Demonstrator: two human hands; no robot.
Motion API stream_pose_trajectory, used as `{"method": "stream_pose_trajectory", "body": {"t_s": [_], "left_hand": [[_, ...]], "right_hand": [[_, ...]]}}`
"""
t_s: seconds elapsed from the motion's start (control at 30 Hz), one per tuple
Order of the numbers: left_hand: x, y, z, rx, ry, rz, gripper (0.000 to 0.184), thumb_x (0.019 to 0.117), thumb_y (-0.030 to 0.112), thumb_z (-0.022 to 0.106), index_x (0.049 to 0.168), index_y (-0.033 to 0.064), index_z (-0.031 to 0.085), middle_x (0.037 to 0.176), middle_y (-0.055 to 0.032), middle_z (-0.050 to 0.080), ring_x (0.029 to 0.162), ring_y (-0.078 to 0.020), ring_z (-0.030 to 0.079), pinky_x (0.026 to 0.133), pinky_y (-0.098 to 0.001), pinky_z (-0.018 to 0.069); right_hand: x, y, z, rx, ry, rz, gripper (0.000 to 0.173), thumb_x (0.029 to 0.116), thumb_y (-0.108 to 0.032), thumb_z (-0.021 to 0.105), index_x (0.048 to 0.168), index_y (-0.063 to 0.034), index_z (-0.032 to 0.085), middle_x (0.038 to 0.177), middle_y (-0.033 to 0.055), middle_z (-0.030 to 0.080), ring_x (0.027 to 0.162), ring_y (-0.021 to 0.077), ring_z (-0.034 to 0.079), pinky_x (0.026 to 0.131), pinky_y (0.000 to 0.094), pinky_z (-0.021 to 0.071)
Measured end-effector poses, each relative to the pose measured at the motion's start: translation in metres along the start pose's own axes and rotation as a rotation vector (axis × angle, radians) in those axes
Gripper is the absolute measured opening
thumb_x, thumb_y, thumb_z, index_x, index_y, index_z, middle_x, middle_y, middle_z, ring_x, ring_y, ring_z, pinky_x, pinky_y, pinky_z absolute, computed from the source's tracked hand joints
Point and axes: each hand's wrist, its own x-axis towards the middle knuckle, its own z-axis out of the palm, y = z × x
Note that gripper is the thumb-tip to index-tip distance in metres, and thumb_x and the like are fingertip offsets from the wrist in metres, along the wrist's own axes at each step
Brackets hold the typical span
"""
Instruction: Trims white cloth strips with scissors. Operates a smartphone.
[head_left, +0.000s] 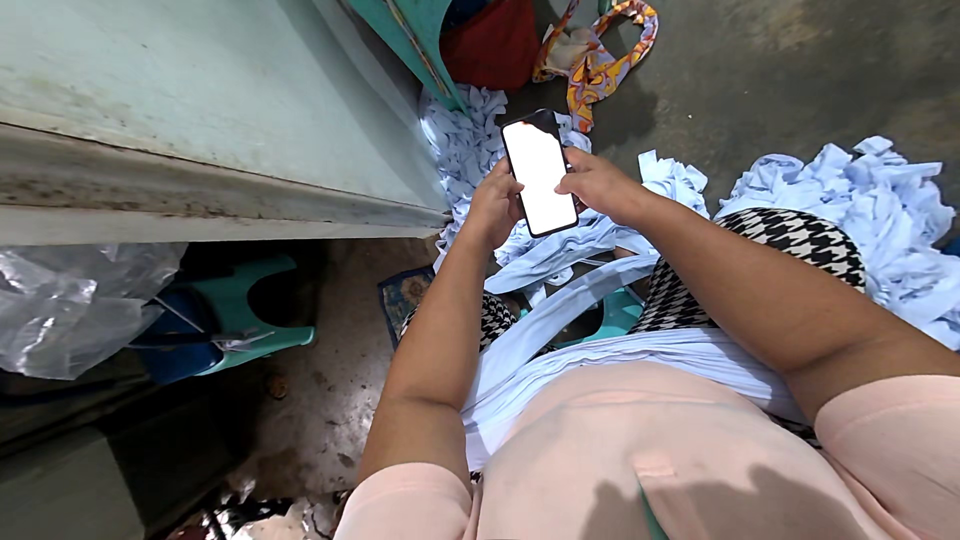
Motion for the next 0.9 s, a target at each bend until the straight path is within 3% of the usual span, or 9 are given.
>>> {"method": "stream_pose_trajectory", "body": {"t_s": [0.2, 0.37, 0.5, 0.7, 0.9], "left_hand": [[-0.001, 0.000, -0.001, 0.029, -0.035, -0.001, 0.056, 0.0953, -0.003, 0.030, 0.149, 0.0117, 0.036, 0.128, -0.0149, 0.061, 0.101, -0.0247, 0.068, 0.083, -0.0440, 0.0584], [-0.002, 0.000, -0.001, 0.048, -0.141, -0.010, 0.064, 0.0898, -0.007, 0.036, 0.151, 0.0125, 0.032, 0.131, -0.0149, 0.061, 0.104, -0.0243, 0.067, 0.086, -0.0444, 0.0581], [-0.002, -0.003, -0.002, 0.085, -0.198, 0.048, 0.067, 0.0862, -0.012, 0.040, 0.149, 0.0085, 0.030, 0.133, -0.0150, 0.059, 0.106, -0.0230, 0.067, 0.088, -0.0427, 0.0584], [-0.001, -0.005, -0.003, 0.123, -0.257, 0.083, 0.066, 0.0851, -0.010, 0.048, 0.147, 0.0067, 0.030, 0.124, -0.0145, 0.064, 0.102, -0.0214, 0.069, 0.088, -0.0405, 0.0591], [0.000, -0.006, -0.003, 0.131, -0.262, 0.091, 0.068, 0.0849, -0.011, 0.048, 0.147, 0.0073, 0.029, 0.121, -0.0141, 0.065, 0.101, -0.0217, 0.069, 0.087, -0.0410, 0.0591]], "right_hand": [[0.002, 0.003, 0.002, -0.010, 0.017, 0.000, 0.044, 0.1013, -0.015, 0.056, 0.144, -0.0081, 0.046, 0.122, 0.0181, 0.065, 0.100, 0.0272, 0.069, 0.083, 0.0485, 0.0573], [0.006, 0.011, 0.004, -0.052, 0.059, -0.043, 0.064, 0.0976, -0.028, 0.070, 0.146, -0.0012, 0.038, 0.124, 0.0218, 0.064, 0.108, 0.0297, 0.068, 0.094, 0.0507, 0.0559], [0.007, 0.013, 0.004, -0.094, 0.087, -0.062, 0.070, 0.0947, -0.034, 0.074, 0.144, 0.0009, 0.038, 0.121, 0.0229, 0.064, 0.109, 0.0311, 0.067, 0.096, 0.0521, 0.0547], [0.010, 0.017, 0.004, -0.160, 0.138, -0.067, 0.080, 0.0905, -0.042, 0.077, 0.145, 0.0015, 0.037, 0.122, 0.0243, 0.063, 0.113, 0.0341, 0.065, 0.098, 0.0553, 0.0522], [0.008, 0.016, 0.005, -0.174, 0.151, -0.066, 0.078, 0.0904, -0.042, 0.077, 0.142, 0.0025, 0.039, 0.121, 0.0243, 0.063, 0.111, 0.0340, 0.065, 0.097, 0.0546, 0.0525]]}}
